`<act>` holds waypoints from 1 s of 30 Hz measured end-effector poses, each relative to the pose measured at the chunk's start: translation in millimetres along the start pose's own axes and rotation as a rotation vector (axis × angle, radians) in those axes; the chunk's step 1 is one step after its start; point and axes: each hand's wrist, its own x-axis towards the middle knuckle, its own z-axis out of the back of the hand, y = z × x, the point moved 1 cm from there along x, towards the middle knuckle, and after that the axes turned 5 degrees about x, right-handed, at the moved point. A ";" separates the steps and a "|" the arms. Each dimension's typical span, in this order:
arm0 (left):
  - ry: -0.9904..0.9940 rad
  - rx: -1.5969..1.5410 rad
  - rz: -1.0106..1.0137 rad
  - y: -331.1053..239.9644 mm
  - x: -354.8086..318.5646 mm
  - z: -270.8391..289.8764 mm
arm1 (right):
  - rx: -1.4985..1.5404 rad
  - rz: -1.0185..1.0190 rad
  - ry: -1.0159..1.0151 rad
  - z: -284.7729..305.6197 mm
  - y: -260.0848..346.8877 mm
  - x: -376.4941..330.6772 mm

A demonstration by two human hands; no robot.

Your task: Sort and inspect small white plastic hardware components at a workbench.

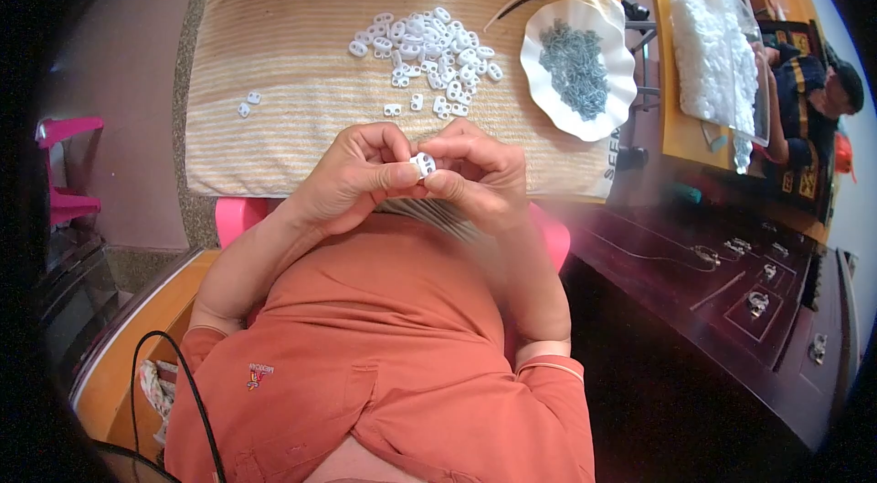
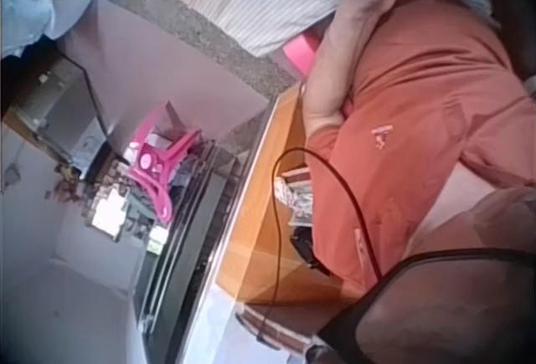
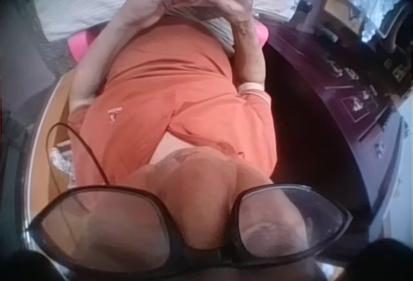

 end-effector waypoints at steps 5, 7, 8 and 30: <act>0.015 0.032 -0.039 2.0 -1.4 -1.8 | -0.034 0.026 0.027 -3.9 3.4 -0.1; 0.013 0.041 -0.055 2.6 -1.6 -2.1 | -0.073 0.042 0.019 -6.1 5.6 1.1; 0.024 0.043 -0.067 3.1 -1.4 -2.1 | -0.075 0.044 0.021 -5.0 6.2 1.1; 0.059 0.039 -0.027 -2.7 -3.0 -6.7 | -0.175 -0.060 0.052 -18.9 24.6 2.9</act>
